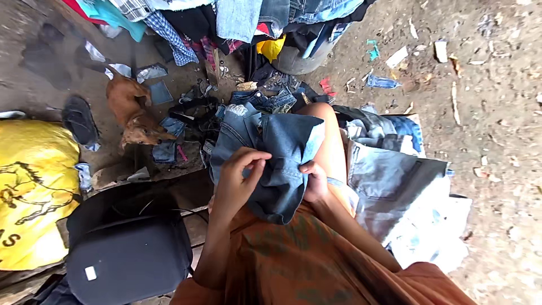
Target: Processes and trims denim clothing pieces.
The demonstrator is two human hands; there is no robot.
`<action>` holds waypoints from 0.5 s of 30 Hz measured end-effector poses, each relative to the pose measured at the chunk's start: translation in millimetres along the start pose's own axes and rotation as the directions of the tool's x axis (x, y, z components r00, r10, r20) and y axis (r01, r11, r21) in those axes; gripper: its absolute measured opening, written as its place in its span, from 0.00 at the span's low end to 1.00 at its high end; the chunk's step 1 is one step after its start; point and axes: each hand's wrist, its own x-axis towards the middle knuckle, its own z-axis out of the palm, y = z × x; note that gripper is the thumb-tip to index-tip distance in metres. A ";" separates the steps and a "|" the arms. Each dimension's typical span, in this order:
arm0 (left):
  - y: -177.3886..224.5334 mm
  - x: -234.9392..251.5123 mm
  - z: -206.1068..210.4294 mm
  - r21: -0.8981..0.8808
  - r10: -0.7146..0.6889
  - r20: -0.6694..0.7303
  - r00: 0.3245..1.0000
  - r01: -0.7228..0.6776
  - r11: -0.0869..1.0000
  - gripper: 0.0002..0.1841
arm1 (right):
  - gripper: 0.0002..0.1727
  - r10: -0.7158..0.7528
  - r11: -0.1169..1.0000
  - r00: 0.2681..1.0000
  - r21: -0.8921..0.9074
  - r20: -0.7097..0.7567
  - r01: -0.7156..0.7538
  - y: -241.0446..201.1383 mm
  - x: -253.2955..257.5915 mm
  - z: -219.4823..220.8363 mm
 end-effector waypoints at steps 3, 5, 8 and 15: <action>0.6 3.2 9.0 0.007 0.031 0.110 0.993 -0.031 0.999 0.08 | 0.09 -0.018 0.999 1.000 0.030 0.014 0.018 -0.7 0.0 -3.0; 2.5 3.4 10.3 -0.001 0.051 0.154 0.987 -0.051 0.999 0.09 | 0.09 -0.017 0.999 1.000 0.036 0.010 0.017 -1.7 0.8 -2.5; 7.5 -0.7 9.5 0.139 0.049 0.172 0.984 -0.074 0.988 0.12 | 0.09 -0.003 0.999 1.000 0.036 0.007 0.002 -1.9 -0.4 -1.8; 7.8 -8.6 14.4 0.407 0.077 0.160 0.984 -0.137 0.903 0.13 | 0.09 -0.033 0.995 0.999 0.098 0.017 0.031 -4.1 -2.1 -8.3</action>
